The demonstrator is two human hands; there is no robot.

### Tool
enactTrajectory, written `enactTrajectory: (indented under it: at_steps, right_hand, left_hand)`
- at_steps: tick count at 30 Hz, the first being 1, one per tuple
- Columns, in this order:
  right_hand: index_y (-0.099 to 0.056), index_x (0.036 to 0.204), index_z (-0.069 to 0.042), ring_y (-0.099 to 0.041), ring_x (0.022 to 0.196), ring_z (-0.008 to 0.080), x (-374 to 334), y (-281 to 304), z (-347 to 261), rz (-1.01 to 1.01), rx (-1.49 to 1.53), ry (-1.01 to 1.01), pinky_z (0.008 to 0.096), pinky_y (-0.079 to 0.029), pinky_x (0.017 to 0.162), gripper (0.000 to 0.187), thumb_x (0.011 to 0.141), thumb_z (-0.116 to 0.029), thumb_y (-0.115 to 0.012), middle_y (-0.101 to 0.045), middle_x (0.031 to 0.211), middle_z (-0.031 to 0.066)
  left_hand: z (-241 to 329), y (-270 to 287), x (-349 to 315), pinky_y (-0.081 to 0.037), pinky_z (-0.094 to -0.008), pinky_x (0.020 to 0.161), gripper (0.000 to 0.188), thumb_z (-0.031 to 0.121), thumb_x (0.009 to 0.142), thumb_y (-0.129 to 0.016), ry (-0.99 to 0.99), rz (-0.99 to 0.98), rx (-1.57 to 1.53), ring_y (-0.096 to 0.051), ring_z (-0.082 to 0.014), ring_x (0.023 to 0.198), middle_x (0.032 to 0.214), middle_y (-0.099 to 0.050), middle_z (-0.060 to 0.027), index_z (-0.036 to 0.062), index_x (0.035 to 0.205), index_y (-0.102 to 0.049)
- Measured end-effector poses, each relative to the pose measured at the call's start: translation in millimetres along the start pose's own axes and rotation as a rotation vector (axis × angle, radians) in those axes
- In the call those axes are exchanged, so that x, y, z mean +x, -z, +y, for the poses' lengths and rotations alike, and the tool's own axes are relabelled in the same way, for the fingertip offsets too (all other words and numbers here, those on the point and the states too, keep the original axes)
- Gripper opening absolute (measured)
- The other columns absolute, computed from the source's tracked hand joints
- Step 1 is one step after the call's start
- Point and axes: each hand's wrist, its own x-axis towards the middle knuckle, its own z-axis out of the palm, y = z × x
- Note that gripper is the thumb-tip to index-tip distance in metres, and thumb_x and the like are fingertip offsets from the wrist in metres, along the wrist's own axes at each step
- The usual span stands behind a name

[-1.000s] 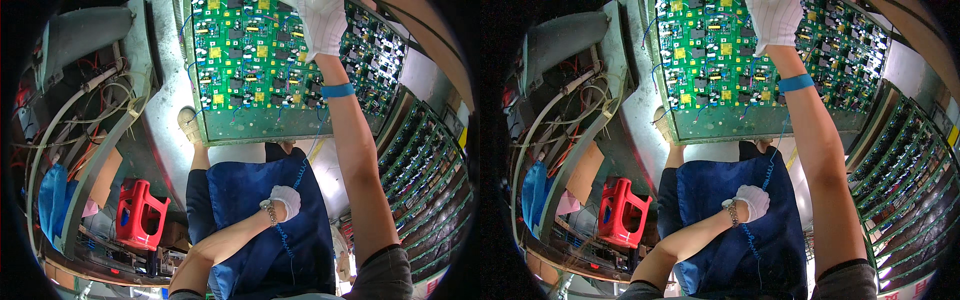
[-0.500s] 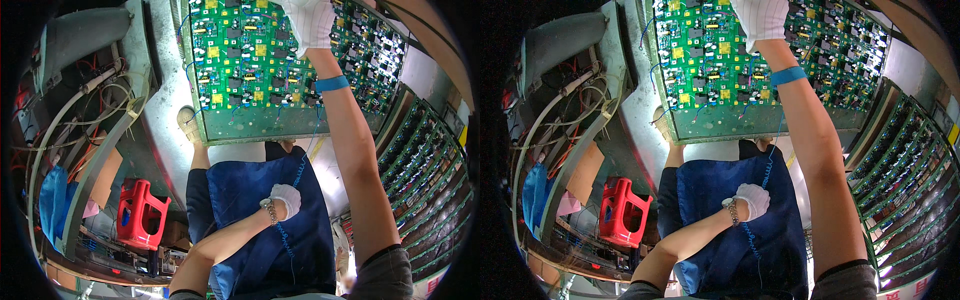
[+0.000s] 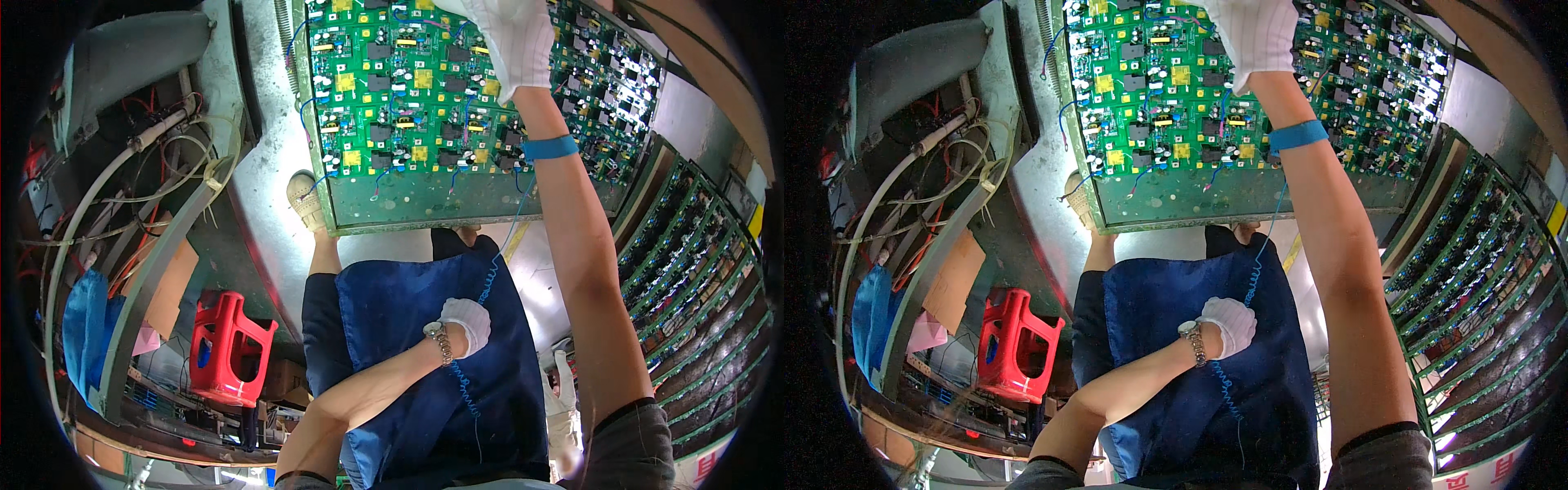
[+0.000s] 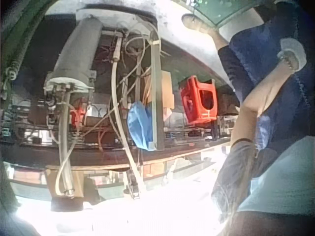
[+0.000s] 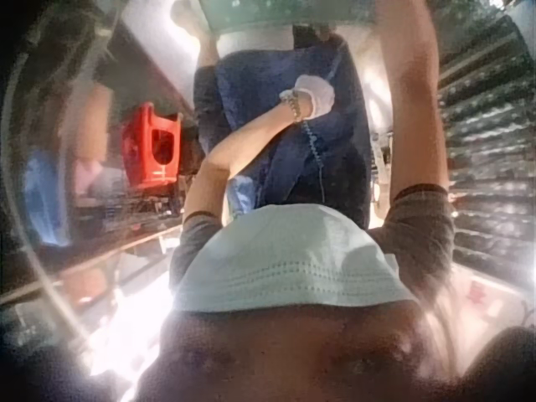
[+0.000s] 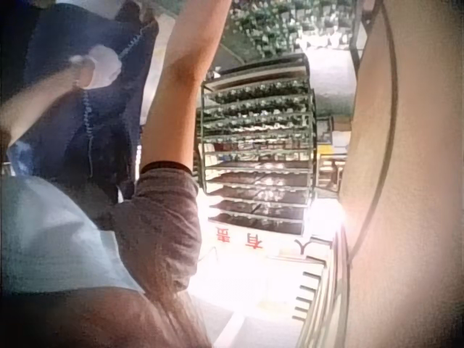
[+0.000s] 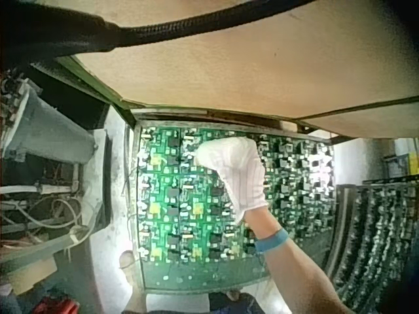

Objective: Apply sealant or adhesive to specific components on printed circuit boards using a manual applicator.

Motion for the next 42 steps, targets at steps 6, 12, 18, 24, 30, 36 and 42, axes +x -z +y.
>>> enactTrajectory:
  at_steps: [6,12,18,24,30,36,42]
  right_hand:
    - [-0.054,0.113,0.0,-0.06,0.097,0.0302,-6,18,-7,-0.032,0.06,-0.085,0.0391,-0.05,0.082,0.043,0.085,-0.027,-0.071,-0.06,0.105,0.0154]
    - [-0.056,0.111,-0.003,-0.06,0.093,0.0318,-7,8,-8,-0.086,-0.08,0.282,0.0376,-0.051,0.079,0.036,0.082,-0.017,-0.071,-0.062,0.099,0.0144]
    - [-0.056,0.111,-0.004,-0.06,0.093,0.0328,-7,6,-15,-0.096,-0.186,0.309,0.0391,-0.05,0.08,0.038,0.081,-0.022,-0.07,-0.061,0.098,0.015]
    - [-0.055,0.108,-0.003,-0.061,0.091,0.0289,-18,10,1,-0.008,-0.001,-0.047,0.0363,-0.05,0.079,0.033,0.084,-0.02,-0.071,-0.061,0.1,0.013]
    - [-0.054,0.112,-0.003,-0.062,0.096,0.0209,-22,16,-12,0.032,0.713,-0.711,0.0326,-0.055,0.078,0.032,0.089,-0.019,-0.07,-0.061,0.108,0.008]
    - [-0.053,0.118,-0.002,-0.062,0.098,0.0212,-27,20,-11,0.062,0.794,-0.787,0.0316,-0.055,0.08,0.039,0.089,-0.023,-0.07,-0.062,0.11,0.009]
    - [-0.054,0.119,-0.004,-0.062,0.101,0.0202,-27,28,-23,0.004,0.783,-0.863,0.0318,-0.054,0.081,0.039,0.09,-0.027,-0.068,-0.063,0.111,0.0098]
  left_hand:
    - [-2,-5,2,-0.052,-0.044,0.067,0.031,0.026,0.091,-0.049,-0.018,-0.018,0.033,-0.068,-0.0275,0.079,0.08,-0.07,-0.0086,0.0122,0.079,-0.073]
    - [1,0,1,-0.052,-0.044,0.066,0.03,0.026,0.091,-0.049,-0.03,-0.026,0.037,-0.068,-0.0271,0.079,0.081,-0.07,-0.0078,0.0124,0.08,-0.073]
    - [-1,-4,1,-0.052,-0.0441,0.066,0.03,0.026,0.091,-0.048,-0.018,-0.014,0.036,-0.068,-0.0275,0.079,0.081,-0.07,-0.0083,0.0122,0.079,-0.072]
    - [-1,-4,2,-0.051,-0.0445,0.067,0.03,0.027,0.091,-0.048,-0.025,-0.01,0.021,-0.068,-0.0279,0.079,0.081,-0.07,-0.0087,0.0121,0.079,-0.072]
    - [-1,-6,2,-0.052,-0.0447,0.067,0.031,0.027,0.092,-0.048,-0.005,-0.009,0.001,-0.068,-0.028,0.079,0.081,-0.07,-0.01,0.0115,0.078,-0.072]
    - [1,-4,2,-0.052,-0.0441,0.067,0.031,0.027,0.092,-0.049,-0.001,-0.026,0.024,-0.068,-0.0277,0.079,0.081,-0.07,-0.0097,0.0113,0.079,-0.073]
    - [0,-4,2,-0.052,-0.043,0.066,0.03,0.026,0.092,-0.049,-0.02,-0.048,0.063,-0.068,-0.0263,0.079,0.082,-0.071,-0.0077,0.0123,0.08,-0.073]
